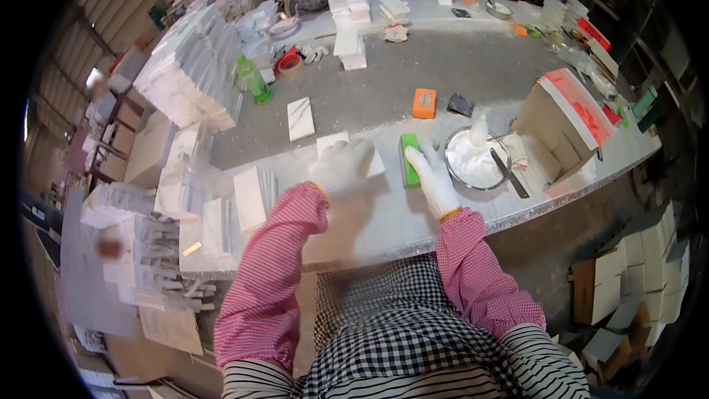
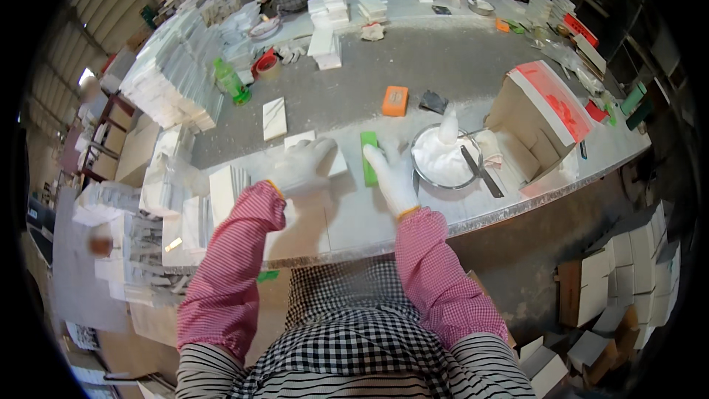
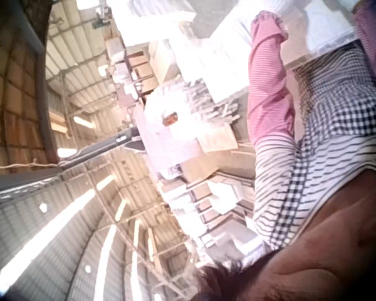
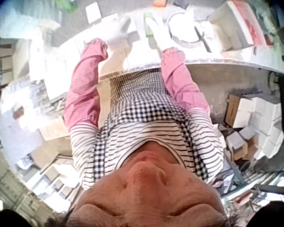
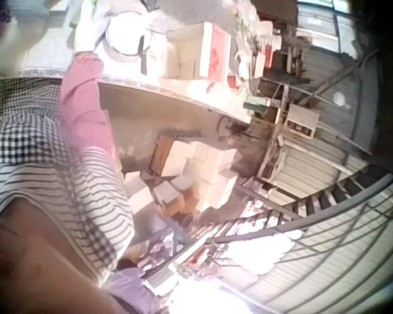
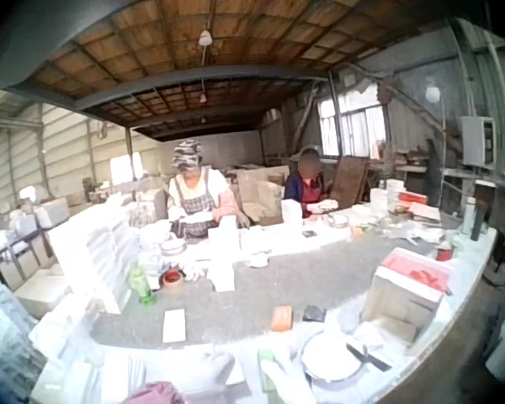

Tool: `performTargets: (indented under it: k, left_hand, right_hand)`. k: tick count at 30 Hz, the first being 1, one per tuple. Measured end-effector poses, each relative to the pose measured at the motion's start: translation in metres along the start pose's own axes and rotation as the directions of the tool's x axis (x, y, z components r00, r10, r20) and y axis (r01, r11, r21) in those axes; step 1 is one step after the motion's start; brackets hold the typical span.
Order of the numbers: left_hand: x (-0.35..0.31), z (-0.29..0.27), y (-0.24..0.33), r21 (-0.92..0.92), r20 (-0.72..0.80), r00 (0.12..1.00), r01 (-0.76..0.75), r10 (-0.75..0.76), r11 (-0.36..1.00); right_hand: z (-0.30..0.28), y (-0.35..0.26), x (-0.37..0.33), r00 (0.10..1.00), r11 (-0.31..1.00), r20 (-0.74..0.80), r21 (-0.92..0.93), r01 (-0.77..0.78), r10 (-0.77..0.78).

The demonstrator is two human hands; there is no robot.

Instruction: The person applies a white paste to the edges of small rectangular blocks using a metal spatula. They then press the blocks together and rub the edges with a green sponge. The person repeats this process with multiple blocks at a workbench.

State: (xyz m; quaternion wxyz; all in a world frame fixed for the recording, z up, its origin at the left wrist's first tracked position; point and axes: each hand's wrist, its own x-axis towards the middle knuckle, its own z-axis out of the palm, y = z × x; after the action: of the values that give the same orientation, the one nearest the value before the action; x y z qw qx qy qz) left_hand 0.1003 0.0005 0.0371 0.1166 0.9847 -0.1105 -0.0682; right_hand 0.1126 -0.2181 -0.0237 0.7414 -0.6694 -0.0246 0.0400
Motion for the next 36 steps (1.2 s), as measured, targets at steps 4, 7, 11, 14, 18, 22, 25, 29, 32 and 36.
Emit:
performTargets:
  k: [4, 7, 11, 14, 18, 22, 25, 29, 32, 36]
  left_hand:
    - [-0.006, 0.003, -0.012, 0.031, 0.033, 0.998, -0.050, 0.049, 0.998]
    - [-0.012, 0.022, -0.026, 0.055, -0.074, 0.996, -0.041, 0.045, 0.998]
    - [-0.014, 0.032, -0.033, 0.012, -0.154, 0.985, -0.078, 0.079, 0.997]
    - [-0.008, 0.028, -0.033, 0.024, -0.164, 0.983, -0.079, 0.081, 0.997]
    - [-0.011, 0.029, -0.033, 0.010, -0.162, 0.985, -0.066, 0.066, 0.998]
    - [-0.012, 0.028, -0.035, -0.016, -0.181, 0.981, -0.077, 0.073, 0.997]
    - [-0.010, 0.032, -0.034, -0.006, -0.202, 0.975, -0.095, 0.092, 0.995]
    - [-0.007, 0.030, -0.035, 0.002, -0.160, 0.982, -0.098, 0.097, 0.995]
    - [-0.011, 0.030, -0.036, -0.004, -0.158, 0.984, -0.080, 0.078, 0.997]
    - [-0.014, 0.029, -0.036, -0.023, -0.211, 0.972, -0.112, 0.105, 0.993]
  right_hand:
    - [-0.005, 0.035, 0.001, 0.997, 0.978, 0.076, -0.204, 0.046, -0.031]
    - [0.009, 0.038, -0.011, 0.992, 0.960, 0.118, -0.281, -0.019, 0.054]
    - [0.033, 0.007, -0.023, 0.995, 0.850, 0.087, -0.526, 0.013, 0.039]
    - [0.049, -0.017, -0.004, 0.997, 0.624, 0.080, -0.779, 0.070, -0.011]
    - [0.051, -0.007, 0.034, 0.999, 0.784, 0.041, -0.621, 0.009, 0.021]
    - [0.049, -0.005, 0.003, 0.980, 0.525, 0.135, -0.830, 0.191, -0.143]
    - [0.041, 0.021, -0.002, 0.970, 0.496, 0.126, -0.841, 0.215, -0.207]
    - [0.042, 0.020, 0.034, 0.988, 0.563, 0.101, -0.812, 0.151, -0.119]
    - [0.055, -0.001, 0.029, 0.998, 0.664, 0.019, -0.746, 0.054, -0.059]
    - [0.051, 0.008, -0.016, 0.978, 0.674, 0.073, -0.714, 0.189, -0.197]
